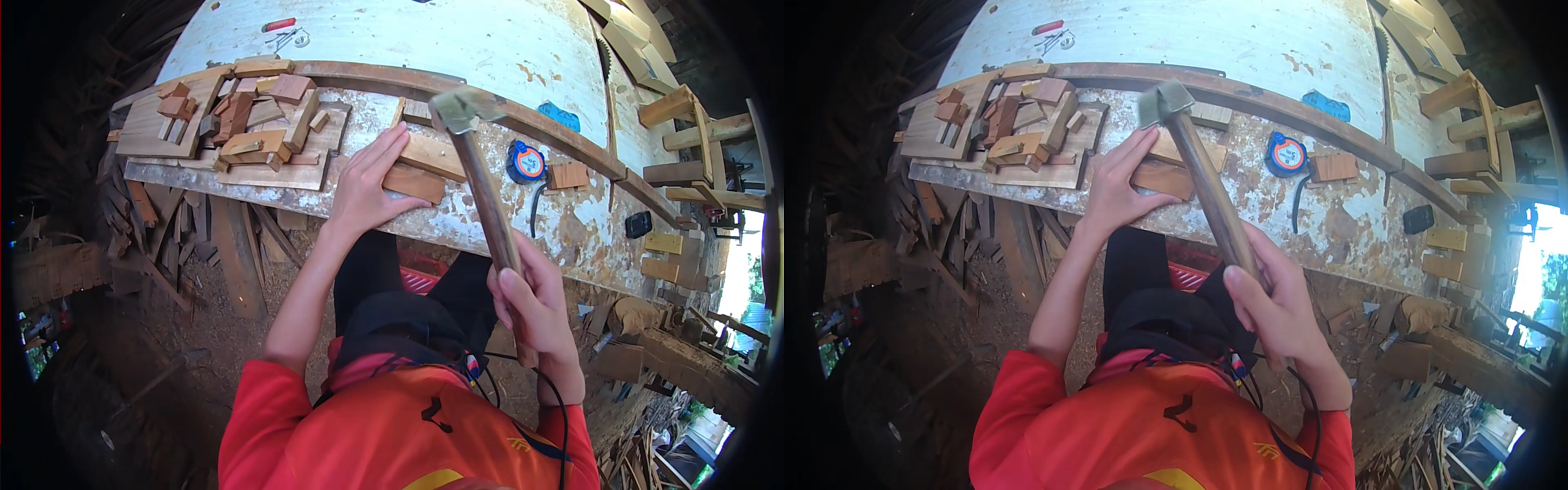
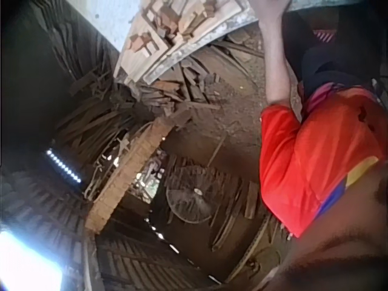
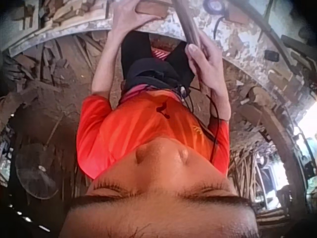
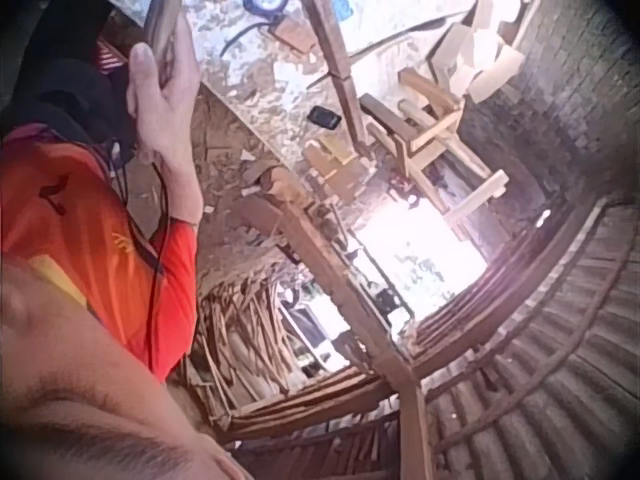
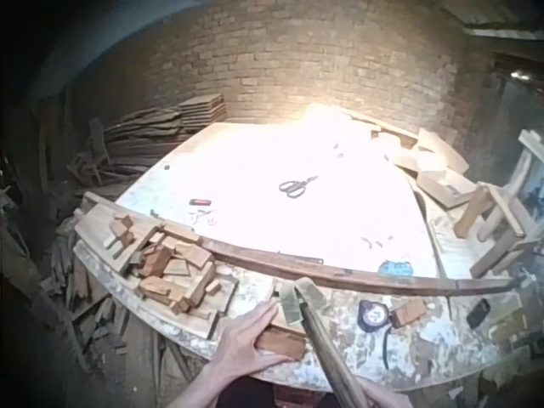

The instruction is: Assembling small wooden blocks into a figure using a hammer and glue/friction.

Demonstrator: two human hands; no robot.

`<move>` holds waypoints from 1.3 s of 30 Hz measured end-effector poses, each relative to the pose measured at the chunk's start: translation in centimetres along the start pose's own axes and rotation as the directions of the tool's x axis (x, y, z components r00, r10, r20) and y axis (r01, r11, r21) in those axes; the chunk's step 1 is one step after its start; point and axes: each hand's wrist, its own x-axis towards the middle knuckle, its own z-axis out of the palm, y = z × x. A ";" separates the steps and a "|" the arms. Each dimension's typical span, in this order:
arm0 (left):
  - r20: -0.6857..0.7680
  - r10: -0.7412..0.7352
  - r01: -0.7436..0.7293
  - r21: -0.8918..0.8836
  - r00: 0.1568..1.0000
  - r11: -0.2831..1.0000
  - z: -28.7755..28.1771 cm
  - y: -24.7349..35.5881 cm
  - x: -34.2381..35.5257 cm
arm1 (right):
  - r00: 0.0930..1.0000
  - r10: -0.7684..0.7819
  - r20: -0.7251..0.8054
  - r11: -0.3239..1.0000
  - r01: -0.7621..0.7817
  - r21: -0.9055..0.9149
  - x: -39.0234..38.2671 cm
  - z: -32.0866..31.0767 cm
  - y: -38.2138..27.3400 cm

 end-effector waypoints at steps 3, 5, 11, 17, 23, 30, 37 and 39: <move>0.022 -0.029 0.029 -0.017 0.999 0.999 0.1 0.2 0.1 | 0.981 -0.193 0.032 0.980 0.194 -0.047 -0.1 0.1 0.4; -0.029 0.016 -0.017 -0.029 0.999 0.999 0.4 0.1 0.3 | 0.998 0.007 -0.055 0.997 -0.011 -0.079 0.7 -0.7 1.5; -0.043 0.026 -0.025 0.022 0.999 0.999 0.1 -0.3 0.3 | 0.998 -0.043 -0.050 0.999 0.042 -0.030 0.0 0.4 -0.7; -0.021 0.041 -0.041 0.018 0.999 0.999 0.0 0.1 0.1 | 0.999 0.001 -0.039 1.000 -0.002 -0.001 0.5 -1.2 1.6; 0.005 0.045 -0.045 0.031 0.999 0.999 -0.4 -0.8 0.0 | 0.999 -0.020 -0.050 0.998 0.017 -0.058 -0.9 0.2 0.4; -0.023 0.070 -0.070 0.020 0.997 0.997 0.1 -0.2 0.3 | 0.986 0.150 -0.077 0.988 -0.152 -0.022 0.7 -1.1 1.5; 0.044 0.047 -0.049 0.033 0.998 0.998 -0.2 -0.5 0.2 | 0.978 -0.207 0.004 0.978 0.207 -0.035 -0.9 -0.4 1.1; -0.004 0.071 -0.071 0.025 0.997 0.997 0.1 -0.5 0.2 | 0.998 -0.051 -0.048 0.996 0.047 -0.075 0.1 -1.2 1.9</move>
